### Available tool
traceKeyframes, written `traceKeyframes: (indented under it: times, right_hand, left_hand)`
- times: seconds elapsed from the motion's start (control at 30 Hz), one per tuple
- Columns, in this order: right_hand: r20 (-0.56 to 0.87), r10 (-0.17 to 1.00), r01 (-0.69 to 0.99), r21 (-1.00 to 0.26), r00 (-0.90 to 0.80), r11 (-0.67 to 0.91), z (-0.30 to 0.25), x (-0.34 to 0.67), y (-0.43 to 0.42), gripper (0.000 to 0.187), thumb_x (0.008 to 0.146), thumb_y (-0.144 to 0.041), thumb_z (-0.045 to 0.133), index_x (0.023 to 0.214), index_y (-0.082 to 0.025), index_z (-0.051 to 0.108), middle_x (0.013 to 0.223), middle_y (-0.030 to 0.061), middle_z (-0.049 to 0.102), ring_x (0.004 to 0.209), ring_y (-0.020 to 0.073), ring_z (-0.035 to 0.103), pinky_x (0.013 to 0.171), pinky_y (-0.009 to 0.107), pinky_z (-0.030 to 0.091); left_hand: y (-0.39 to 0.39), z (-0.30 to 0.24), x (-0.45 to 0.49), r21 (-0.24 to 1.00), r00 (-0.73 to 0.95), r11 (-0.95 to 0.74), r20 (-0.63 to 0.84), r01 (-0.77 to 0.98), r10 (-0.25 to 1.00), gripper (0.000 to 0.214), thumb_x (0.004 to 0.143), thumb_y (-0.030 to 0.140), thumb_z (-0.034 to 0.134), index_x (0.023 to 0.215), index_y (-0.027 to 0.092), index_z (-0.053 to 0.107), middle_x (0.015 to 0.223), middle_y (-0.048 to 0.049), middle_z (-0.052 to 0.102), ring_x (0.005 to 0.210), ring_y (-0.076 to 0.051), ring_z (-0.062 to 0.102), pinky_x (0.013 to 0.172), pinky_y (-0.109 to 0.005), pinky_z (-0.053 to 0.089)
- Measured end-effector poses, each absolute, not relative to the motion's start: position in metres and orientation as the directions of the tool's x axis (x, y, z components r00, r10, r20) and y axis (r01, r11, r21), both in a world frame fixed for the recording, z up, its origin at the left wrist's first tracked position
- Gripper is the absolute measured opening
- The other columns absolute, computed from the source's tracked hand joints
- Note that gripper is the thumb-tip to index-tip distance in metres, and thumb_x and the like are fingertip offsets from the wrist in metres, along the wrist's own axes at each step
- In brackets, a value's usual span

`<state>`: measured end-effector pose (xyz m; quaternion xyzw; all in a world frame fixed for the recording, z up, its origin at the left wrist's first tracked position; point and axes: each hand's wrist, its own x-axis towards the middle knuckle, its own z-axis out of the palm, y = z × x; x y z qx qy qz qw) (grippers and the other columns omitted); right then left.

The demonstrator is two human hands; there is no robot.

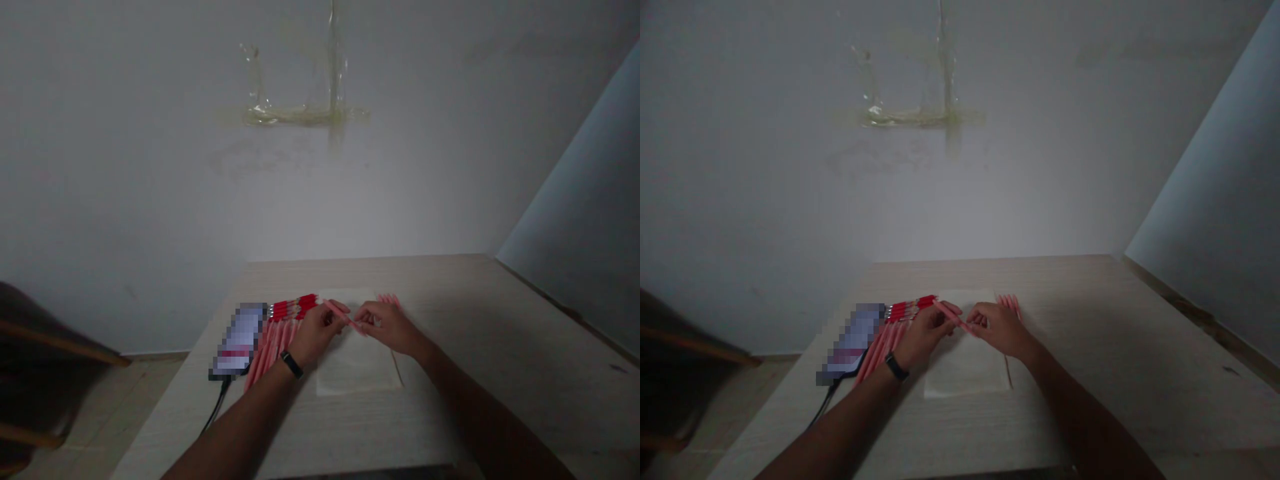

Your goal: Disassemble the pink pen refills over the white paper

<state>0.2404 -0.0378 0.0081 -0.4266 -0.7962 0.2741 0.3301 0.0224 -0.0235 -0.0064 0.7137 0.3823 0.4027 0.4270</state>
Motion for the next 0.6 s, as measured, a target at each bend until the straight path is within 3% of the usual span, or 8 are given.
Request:
traceKeyframes:
  times: [0.17, 0.33, 0.47, 0.6]
  right_hand:
    - [0.207, 0.880, 0.514, -0.745, -0.427, 0.424, 0.002, 0.240, -0.037, 0.013, 0.085, -0.023, 0.067, 0.097, -0.019, 0.070, 0.078, 0.0002, 0.072, 0.075, 0.0134, 0.066, 0.072, 0.024, 0.049]
    - [0.207, 0.888, 0.555, -0.716, -0.410, 0.423, 0.004, 0.234, -0.042, 0.007, 0.087, -0.025, 0.066, 0.087, -0.020, 0.070, 0.075, 0.0009, 0.072, 0.075, 0.0138, 0.067, 0.067, 0.022, 0.047]
    - [0.216, 0.891, 0.567, -0.706, -0.399, 0.425, 0.003, 0.243, -0.036, 0.010, 0.085, -0.027, 0.066, 0.081, -0.018, 0.068, 0.068, -0.0006, 0.069, 0.067, 0.0126, 0.064, 0.068, 0.023, 0.047]
    - [0.184, 0.945, 0.609, -0.728, -0.269, 0.315, 0.001, 0.274, -0.018, 0.017, 0.089, -0.030, 0.057, 0.083, -0.018, 0.066, 0.065, -0.0008, 0.067, 0.054, 0.0118, 0.058, 0.053, 0.021, 0.040]
  left_hand:
    - [-0.024, -0.008, 0.022, 0.889, 0.412, -0.365, 0.233, 0.277, 0.881, 0.035, 0.090, 0.047, 0.064, 0.101, 0.014, 0.067, 0.077, -0.0028, 0.065, 0.067, -0.014, 0.059, 0.061, -0.024, 0.043]
    - [-0.027, -0.002, 0.023, 0.858, 0.444, -0.388, 0.219, 0.337, 0.869, 0.033, 0.092, 0.046, 0.061, 0.098, 0.014, 0.067, 0.074, -0.0018, 0.064, 0.065, -0.014, 0.058, 0.059, -0.024, 0.042]
    - [-0.029, 0.000, 0.021, 0.749, 0.460, -0.461, 0.234, 0.476, 0.856, 0.027, 0.092, 0.039, 0.060, 0.106, 0.016, 0.066, 0.085, -0.0038, 0.069, 0.071, -0.015, 0.060, 0.063, -0.025, 0.043]
    - [-0.030, -0.004, 0.019, 0.643, 0.462, -0.472, 0.201, 0.603, 0.864, 0.026, 0.087, 0.029, 0.065, 0.110, 0.019, 0.065, 0.099, -0.0059, 0.070, 0.081, -0.017, 0.063, 0.070, -0.027, 0.047]
